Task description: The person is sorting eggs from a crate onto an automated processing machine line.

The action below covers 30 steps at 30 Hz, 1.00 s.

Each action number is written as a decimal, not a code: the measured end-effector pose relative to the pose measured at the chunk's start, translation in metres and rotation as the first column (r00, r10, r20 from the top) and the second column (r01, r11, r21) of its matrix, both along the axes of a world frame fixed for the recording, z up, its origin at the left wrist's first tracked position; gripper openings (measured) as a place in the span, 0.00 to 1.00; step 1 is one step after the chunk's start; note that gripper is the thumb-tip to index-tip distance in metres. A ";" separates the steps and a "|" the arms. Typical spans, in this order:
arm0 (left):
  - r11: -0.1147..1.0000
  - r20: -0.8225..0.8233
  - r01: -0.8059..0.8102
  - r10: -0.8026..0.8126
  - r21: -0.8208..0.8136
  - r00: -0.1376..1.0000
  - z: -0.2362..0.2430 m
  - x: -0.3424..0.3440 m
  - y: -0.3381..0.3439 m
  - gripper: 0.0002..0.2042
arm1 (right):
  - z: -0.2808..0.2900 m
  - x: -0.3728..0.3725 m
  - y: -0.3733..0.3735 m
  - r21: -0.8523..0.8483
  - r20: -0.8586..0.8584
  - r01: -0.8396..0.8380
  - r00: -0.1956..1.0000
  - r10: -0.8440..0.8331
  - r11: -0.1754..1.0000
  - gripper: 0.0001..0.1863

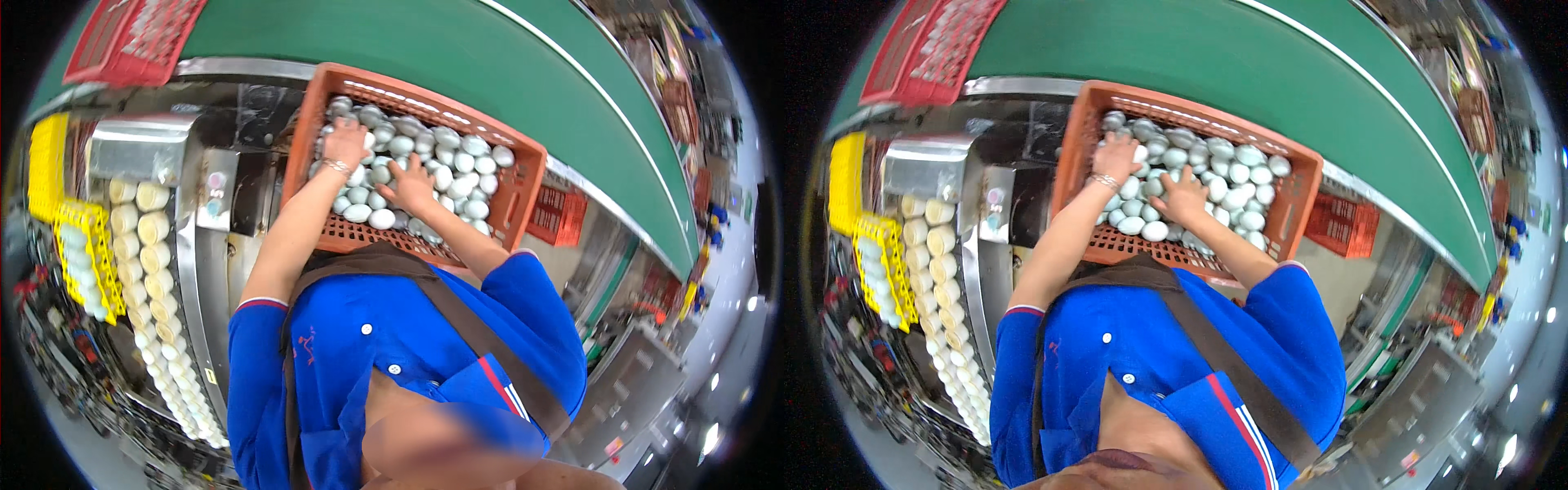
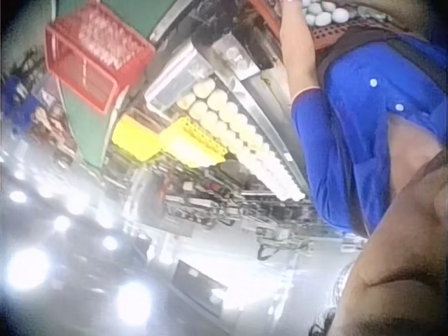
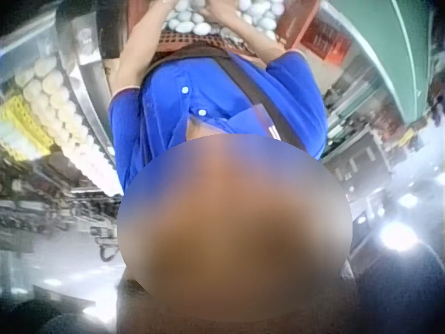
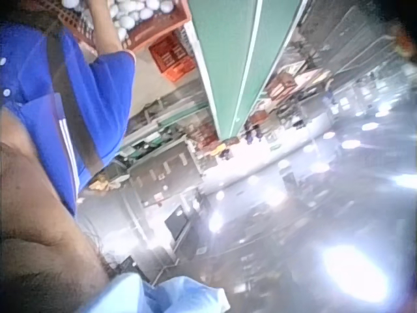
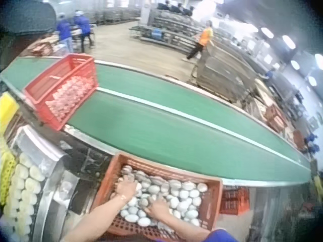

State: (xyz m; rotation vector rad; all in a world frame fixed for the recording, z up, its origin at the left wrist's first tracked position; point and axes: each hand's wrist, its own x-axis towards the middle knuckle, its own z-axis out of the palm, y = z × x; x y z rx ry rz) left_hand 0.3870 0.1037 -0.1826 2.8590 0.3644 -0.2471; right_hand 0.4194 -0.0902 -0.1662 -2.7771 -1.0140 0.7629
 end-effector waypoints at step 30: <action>0.043 0.453 -0.910 0.876 -0.412 -0.164 0.186 -0.541 0.095 0.23 | 0.210 -0.130 0.226 0.685 -0.062 -0.447 0.751 0.658 0.575 0.29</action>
